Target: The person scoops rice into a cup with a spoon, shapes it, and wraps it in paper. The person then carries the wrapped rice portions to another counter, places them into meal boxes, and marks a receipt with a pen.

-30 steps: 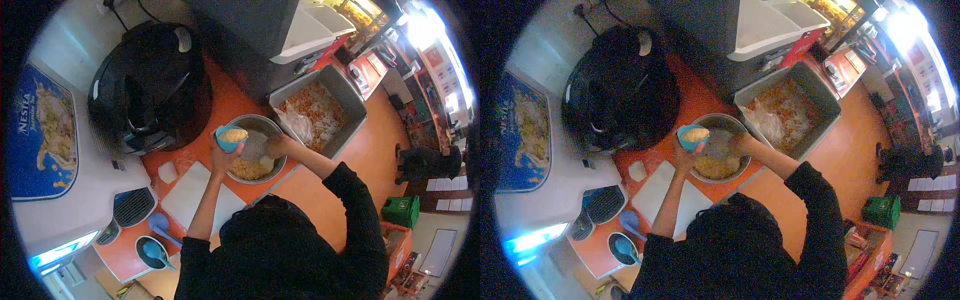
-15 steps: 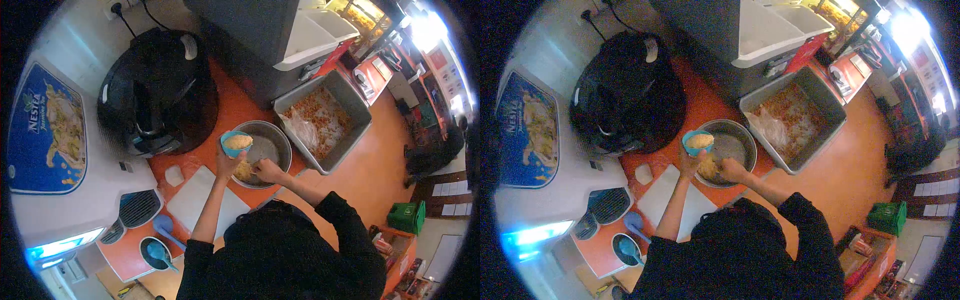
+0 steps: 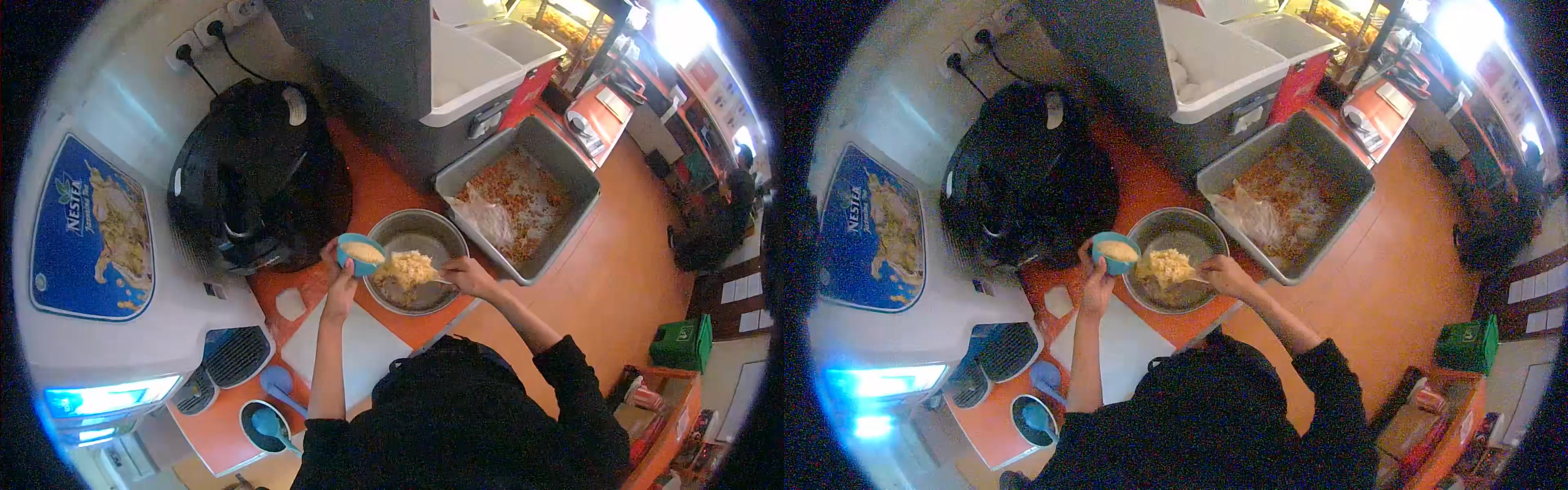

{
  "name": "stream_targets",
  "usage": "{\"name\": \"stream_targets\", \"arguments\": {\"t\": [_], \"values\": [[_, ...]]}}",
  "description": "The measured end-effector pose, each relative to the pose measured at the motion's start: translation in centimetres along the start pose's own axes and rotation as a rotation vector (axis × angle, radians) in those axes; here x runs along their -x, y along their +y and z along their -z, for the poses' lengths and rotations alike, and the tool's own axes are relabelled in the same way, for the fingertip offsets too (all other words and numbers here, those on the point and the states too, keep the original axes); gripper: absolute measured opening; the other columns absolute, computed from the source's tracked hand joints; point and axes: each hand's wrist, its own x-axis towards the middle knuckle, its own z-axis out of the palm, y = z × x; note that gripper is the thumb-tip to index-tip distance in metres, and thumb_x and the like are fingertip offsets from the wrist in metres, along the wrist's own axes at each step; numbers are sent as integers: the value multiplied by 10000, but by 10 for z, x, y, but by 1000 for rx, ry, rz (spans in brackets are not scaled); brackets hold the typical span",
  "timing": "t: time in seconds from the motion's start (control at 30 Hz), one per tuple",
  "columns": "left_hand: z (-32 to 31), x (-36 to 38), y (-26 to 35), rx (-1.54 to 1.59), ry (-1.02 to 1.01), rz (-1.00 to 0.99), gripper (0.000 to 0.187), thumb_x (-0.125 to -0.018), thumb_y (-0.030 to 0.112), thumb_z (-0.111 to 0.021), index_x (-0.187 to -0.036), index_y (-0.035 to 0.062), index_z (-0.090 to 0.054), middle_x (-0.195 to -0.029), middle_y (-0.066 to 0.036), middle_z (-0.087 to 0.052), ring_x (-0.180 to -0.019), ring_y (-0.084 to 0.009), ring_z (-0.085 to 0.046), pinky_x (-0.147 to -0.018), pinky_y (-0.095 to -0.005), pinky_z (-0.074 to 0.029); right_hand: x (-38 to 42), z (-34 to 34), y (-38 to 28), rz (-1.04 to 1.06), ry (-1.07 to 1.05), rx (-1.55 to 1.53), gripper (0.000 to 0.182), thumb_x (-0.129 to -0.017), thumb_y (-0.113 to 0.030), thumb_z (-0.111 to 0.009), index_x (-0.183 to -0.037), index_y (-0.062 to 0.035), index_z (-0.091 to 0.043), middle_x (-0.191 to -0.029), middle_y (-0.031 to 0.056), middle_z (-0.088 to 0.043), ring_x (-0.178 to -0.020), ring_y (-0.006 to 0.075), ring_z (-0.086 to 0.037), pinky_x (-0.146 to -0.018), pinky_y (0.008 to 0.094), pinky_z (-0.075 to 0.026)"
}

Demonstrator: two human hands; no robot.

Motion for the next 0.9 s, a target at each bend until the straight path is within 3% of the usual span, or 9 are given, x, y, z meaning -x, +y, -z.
{"name": "stream_targets", "arguments": {"t": [0.07,0.13,0.23,0.37,0.47,0.57,0.63,0.73,0.9], "values": [[-22,9,9,-123,1,109,479,-911,281,-565,-1290,206,-281,-1285,-64,-378,-1192,-236,-409,-1009,-440,-350,7,5,-1,-17,91,-43,248,-873,-202,-585,-980,15,-644,-673,107,-609,-608,148,-563,-599,332,-481],[-40,10,2,-246,0,217,489,-913,316,-562,-1283,186,-270,-1257,-77,-378,-1158,-219,-424,-977,-431,-369,15,10,-18,39,194,39,238,-792,-209,-590,-934,-35,-669,-807,205,-652,-762,363,-649,-693,428,-503],[-44,1,-45,-508,55,225,529,-894,350,-581,-1271,137,-276,-1193,-109,-407,-1098,-217,-454,-912,-396,-410,17,-9,-16,114,315,332,265,-855,-243,-570,-1005,-43,-657,-777,222,-636,-754,331,-646,-682,424,-496],[-59,-12,-68,-629,116,118,571,-858,382,-622,-1226,106,-284,-1163,-106,-394,-1093,-203,-406,-956,-371,-338,27,-20,-19,199,286,418,189,-803,-169,-549,-918,-72,-662,-785,215,-633,-767,390,-621,-661,467,-495],[-70,-10,-64,-470,159,328,571,-854,394,-621,-1225,111,-292,-1177,-101,-388,-1108,-198,-396,-966,-359,-330,31,-22,-10,302,252,518,242,-783,-151,-549,-986,-46,-628,-727,209,-620,-707,391,-615,-607,472,-490],[-62,-13,-72,-471,108,383,557,-868,441,-587,-1212,156,-253,-1157,-116,-427,-1002,-239,-510,-679,-420,-485,40,-14,-20,302,144,616,294,-793,-161,-550,-1049,-24,-598,-705,211,-612,-664,383,-610,-560,468,-484],[-50,-20,-75,-247,77,572,527,-866,440,-584,-1208,200,-262,-1163,-108,-454,-985,-260,-536,-597,-425,-490,42,-12,-20,272,84,675,313,-800,-167,-550,-1071,-14,-583,-702,211,-610,-643,379,-607,-535,465,-480],[-33,-32,-70,-105,-24,737,511,-873,407,-586,-1213,197,-268,-1165,-100,-482,-982,-271,-550,-597,-405,-492,41,-17,-5,389,34,655,333,-812,-184,-549,-1106,-28,-566,-725,208,-613,-621,368,-607,-504,463,-472],[-23,-34,-60,106,-87,702,447,-889,371,-570,-1234,209,-336,-1195,-95,-502,-1028,-291,-543,-656,-436,-513,35,-17,4,369,307,630,302,-822,-180,-553,-1096,-56,-540,-760,184,-622,-607,365,-602,-497,458,-477]]}}
